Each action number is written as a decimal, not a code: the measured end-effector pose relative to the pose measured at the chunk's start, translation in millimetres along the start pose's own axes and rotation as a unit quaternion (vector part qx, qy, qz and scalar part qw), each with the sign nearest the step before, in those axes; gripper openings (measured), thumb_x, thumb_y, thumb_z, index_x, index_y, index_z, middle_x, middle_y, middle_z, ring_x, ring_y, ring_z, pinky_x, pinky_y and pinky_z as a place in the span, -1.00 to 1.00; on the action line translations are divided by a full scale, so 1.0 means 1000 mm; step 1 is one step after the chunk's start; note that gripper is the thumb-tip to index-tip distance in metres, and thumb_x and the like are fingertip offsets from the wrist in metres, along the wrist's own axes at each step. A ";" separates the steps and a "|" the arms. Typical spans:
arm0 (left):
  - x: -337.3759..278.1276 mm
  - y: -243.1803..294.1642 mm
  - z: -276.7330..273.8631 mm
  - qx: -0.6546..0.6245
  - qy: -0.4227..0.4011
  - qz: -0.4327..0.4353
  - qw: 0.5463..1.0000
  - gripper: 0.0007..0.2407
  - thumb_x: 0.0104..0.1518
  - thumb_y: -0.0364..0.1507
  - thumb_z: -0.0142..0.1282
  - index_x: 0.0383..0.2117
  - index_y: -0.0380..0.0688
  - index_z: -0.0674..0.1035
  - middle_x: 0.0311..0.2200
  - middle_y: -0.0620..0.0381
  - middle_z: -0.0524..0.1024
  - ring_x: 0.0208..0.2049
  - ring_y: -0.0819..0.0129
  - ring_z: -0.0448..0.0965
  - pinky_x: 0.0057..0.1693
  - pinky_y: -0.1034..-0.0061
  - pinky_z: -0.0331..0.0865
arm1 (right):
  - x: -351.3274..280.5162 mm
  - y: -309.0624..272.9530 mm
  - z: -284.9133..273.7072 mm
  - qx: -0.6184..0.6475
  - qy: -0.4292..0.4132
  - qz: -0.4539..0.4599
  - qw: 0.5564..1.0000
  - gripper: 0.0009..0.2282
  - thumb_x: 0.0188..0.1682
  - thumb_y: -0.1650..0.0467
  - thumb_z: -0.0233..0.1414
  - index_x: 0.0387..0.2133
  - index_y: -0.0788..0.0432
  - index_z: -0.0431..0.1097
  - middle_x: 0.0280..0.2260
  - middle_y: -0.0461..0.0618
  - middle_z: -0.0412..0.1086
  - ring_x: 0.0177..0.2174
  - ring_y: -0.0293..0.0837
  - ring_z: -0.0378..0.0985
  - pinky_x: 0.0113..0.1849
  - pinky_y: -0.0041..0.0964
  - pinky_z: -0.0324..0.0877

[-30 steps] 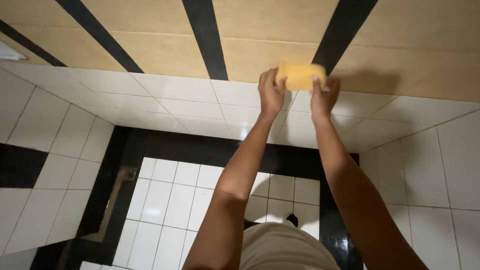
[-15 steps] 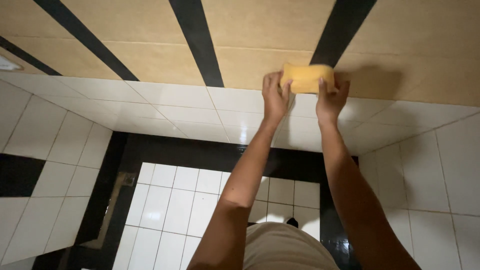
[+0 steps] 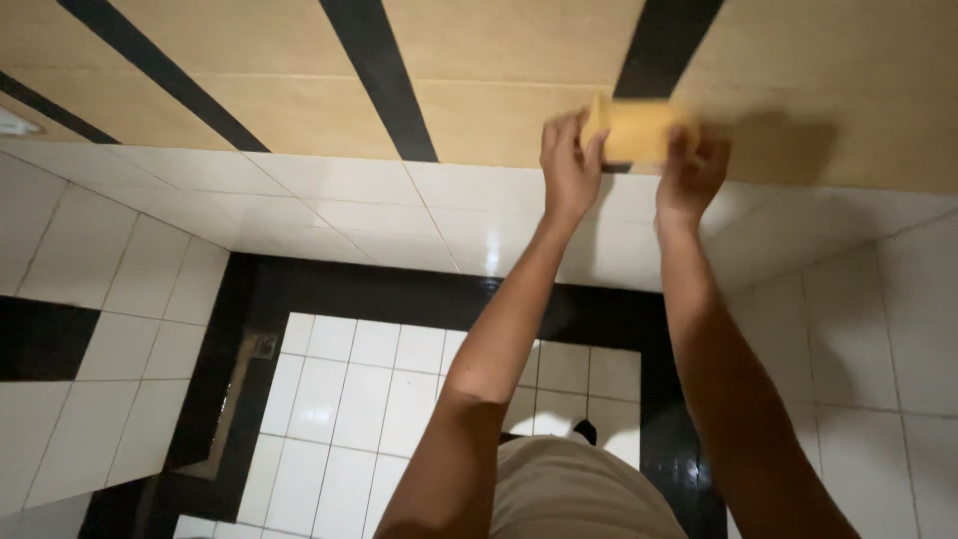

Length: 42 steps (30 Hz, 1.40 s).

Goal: The person scrubs a tiled wall with a yellow sponge, moving it in circular and back-and-forth motions across the surface. The camera angle is low and looks upward at the wall, showing the hands and sponge in action.

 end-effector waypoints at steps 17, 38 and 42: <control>-0.062 -0.063 0.039 0.004 -0.018 -0.046 0.999 -0.74 0.15 -0.42 0.33 -0.09 -0.16 0.55 -0.20 -0.04 0.45 -0.23 -0.05 0.62 -0.11 0.32 0.61 | -0.029 0.091 -0.045 -0.006 -0.044 0.172 0.984 -0.71 0.02 0.40 0.33 -0.19 0.19 0.31 -0.35 0.03 0.34 -0.48 -0.15 0.59 -0.45 -0.30 0.65; -0.048 0.025 0.076 0.015 -0.007 -0.027 1.000 -0.79 0.15 -0.39 0.30 -0.21 -0.09 0.50 -0.28 -0.08 0.47 -0.25 -0.10 0.62 -0.22 0.33 0.59 | 0.051 0.001 -0.084 -0.017 -0.067 0.057 0.996 -0.73 0.01 0.49 0.37 -0.25 0.26 0.35 -0.41 0.03 0.37 -0.50 -0.21 0.59 -0.44 -0.43 0.58; -0.076 -0.009 0.099 0.011 -0.039 -0.064 0.997 -0.76 0.08 -0.50 0.34 -0.23 -0.15 0.47 -0.28 -0.14 0.47 -0.21 -0.18 0.61 -0.14 0.33 0.63 | 0.033 0.077 -0.110 -0.022 -0.059 0.124 0.990 -0.72 -0.03 0.47 0.38 -0.24 0.30 0.37 -0.39 0.13 0.38 -0.50 -0.10 0.63 -0.46 -0.35 0.65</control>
Point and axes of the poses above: each hand's wrist, its own x-axis towards the middle knuckle, its own z-axis out of the palm, y = z × x, the point moved 9 cm from there along x, towards the middle knuckle
